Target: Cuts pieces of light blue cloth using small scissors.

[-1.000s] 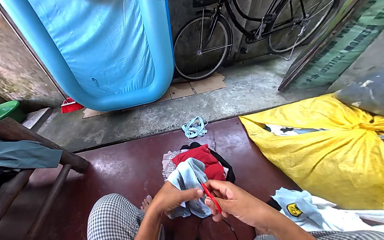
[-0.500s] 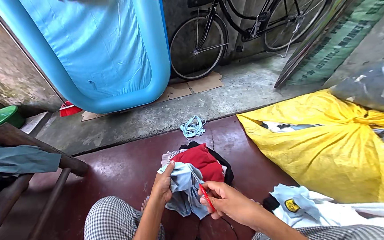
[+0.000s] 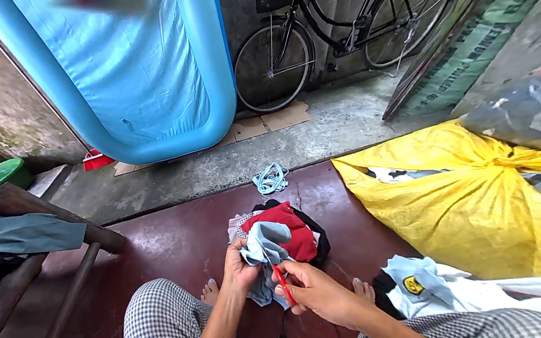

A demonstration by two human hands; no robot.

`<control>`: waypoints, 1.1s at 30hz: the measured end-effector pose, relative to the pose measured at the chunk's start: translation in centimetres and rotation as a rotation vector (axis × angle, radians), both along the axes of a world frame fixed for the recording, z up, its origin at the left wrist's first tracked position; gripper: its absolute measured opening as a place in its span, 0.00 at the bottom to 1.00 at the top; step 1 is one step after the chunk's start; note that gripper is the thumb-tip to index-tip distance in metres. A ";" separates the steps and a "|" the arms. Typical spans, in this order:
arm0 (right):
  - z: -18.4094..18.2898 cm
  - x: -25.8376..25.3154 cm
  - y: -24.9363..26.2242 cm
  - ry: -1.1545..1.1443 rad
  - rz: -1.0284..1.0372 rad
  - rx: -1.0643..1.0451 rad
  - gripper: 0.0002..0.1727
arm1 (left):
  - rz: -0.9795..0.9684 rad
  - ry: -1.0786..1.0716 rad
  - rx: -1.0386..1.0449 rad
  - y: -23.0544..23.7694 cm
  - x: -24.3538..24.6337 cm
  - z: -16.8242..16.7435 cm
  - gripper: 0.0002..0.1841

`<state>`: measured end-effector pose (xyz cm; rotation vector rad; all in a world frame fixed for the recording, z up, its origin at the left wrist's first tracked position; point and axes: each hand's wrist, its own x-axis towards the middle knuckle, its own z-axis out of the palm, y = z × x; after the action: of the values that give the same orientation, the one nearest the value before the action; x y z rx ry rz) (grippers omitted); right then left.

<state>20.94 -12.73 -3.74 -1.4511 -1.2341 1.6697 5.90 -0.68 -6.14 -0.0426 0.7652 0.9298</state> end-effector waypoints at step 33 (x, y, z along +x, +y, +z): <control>-1.8 -2.2 -0.5 0.037 -0.002 0.042 0.19 | 0.193 0.513 0.235 1.1 -0.6 0.8 0.09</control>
<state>18.77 -13.21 -5.49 -1.3900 -1.2403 1.6521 5.32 0.39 -5.33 0.3455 1.1312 1.2307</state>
